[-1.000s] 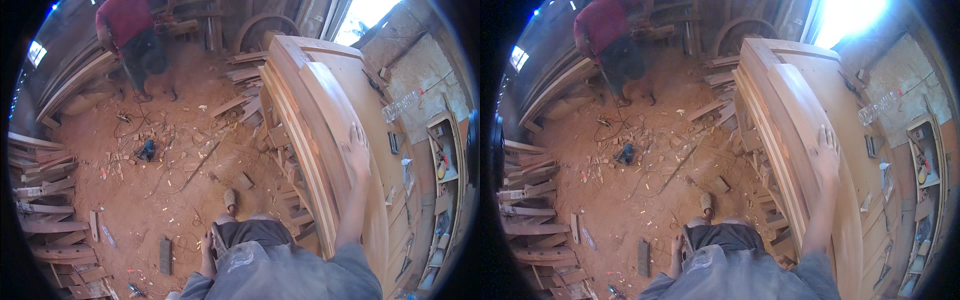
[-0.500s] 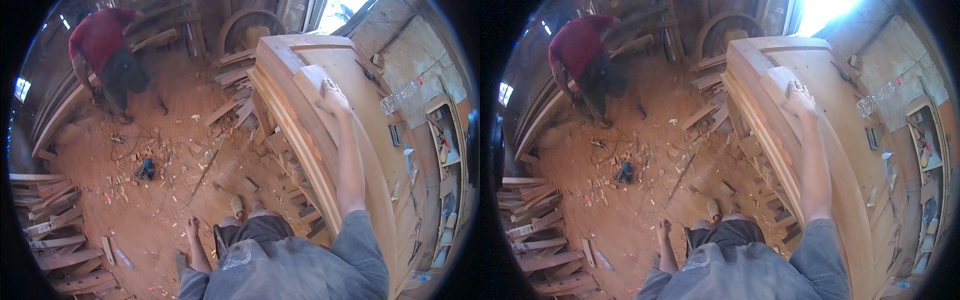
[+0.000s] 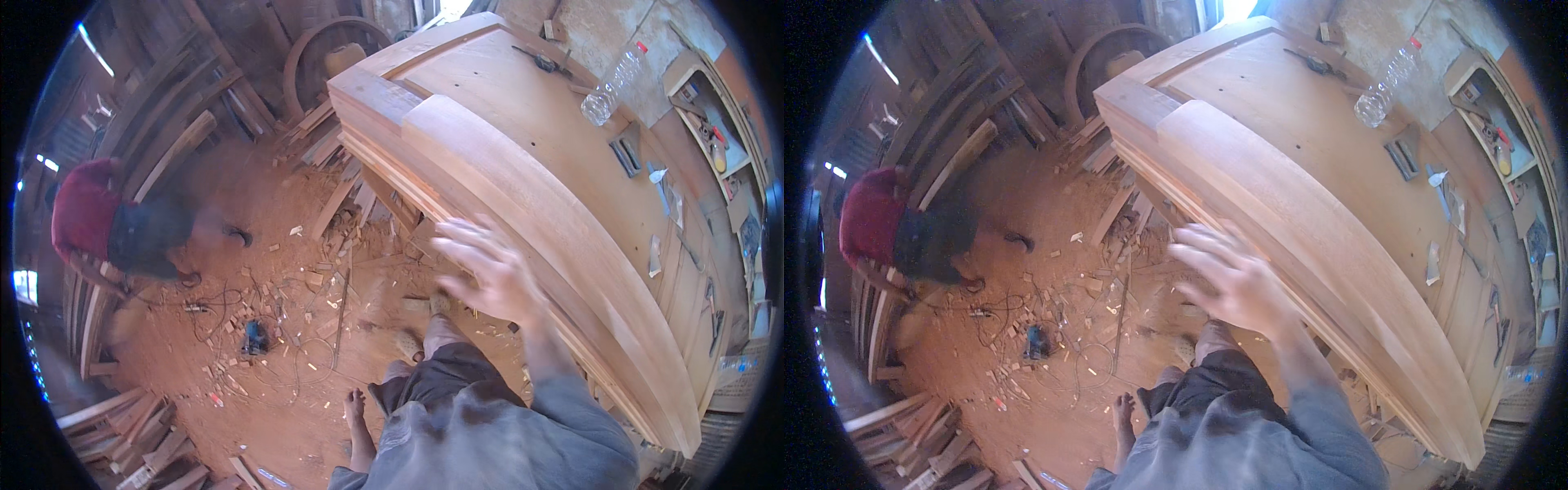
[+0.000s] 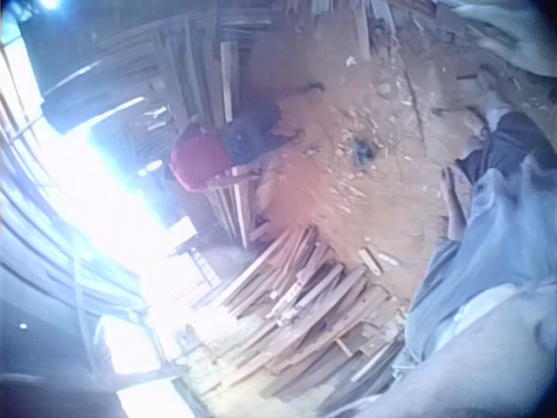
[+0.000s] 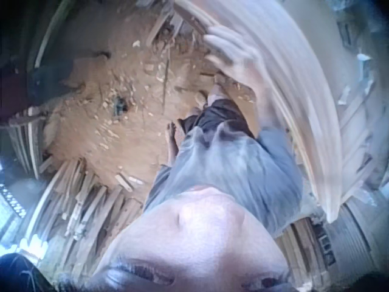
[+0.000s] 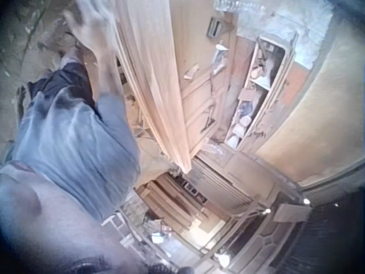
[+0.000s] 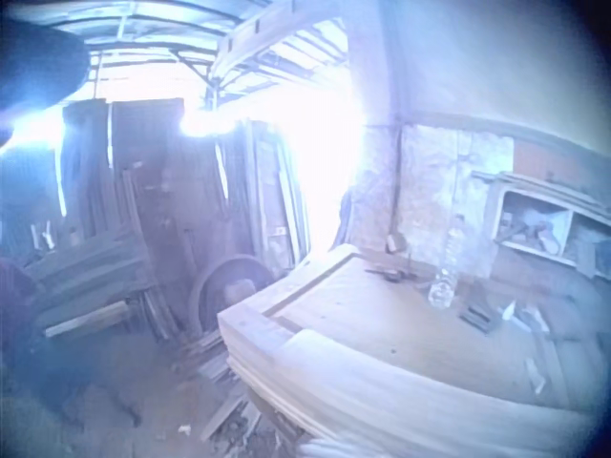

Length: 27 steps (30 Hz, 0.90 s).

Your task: The person sands a curved wooden panel with an orbital sander, then applies a reddish-brown paste filler to the edges using a putty knife and smooths it with a cloth. The person repeatedly wipes the surface and edges with a cloth while another person works nearby.

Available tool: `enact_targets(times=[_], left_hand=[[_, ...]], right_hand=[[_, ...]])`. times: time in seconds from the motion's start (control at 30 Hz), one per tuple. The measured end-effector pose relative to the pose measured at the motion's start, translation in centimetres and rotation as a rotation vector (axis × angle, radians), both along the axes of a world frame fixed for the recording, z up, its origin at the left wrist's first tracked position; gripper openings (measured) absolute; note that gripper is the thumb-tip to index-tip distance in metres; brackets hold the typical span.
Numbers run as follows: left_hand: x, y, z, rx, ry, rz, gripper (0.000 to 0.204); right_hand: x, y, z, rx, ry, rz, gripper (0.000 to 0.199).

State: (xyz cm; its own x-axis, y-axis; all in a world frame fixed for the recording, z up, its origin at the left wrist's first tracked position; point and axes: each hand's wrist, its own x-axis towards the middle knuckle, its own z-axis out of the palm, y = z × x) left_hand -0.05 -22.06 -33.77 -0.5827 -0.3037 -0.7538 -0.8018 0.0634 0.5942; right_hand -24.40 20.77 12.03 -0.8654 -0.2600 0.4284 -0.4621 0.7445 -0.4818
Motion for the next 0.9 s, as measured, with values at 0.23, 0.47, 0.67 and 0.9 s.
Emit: enact_targets(times=[0.23, 0.47, 0.67, 0.9], left_hand=[[-24.1, 7.0, 14.4, 0.053, 0.353, -0.062, 0.042], [-38.0, 17.6, 14.6, 0.252, 0.382, -0.100, 0.044], [-36.2, 22.7, 9.2, 0.262, 0.251, -0.222, 0.048], [-29.6, 17.7, 6.1, 0.156, -0.076, 0.088, 0.044]], right_hand=[[6.5, 13.2, 2.9, 0.229, -0.260, -0.662, 0.068], [0.5, 15.7, 1.9, 0.622, -0.575, -0.161, 0.097], [-7.1, 15.6, 1.6, 0.512, -0.558, 0.124, 0.103], [-15.6, 13.7, 2.0, 0.496, -0.568, 0.175, 0.102]])
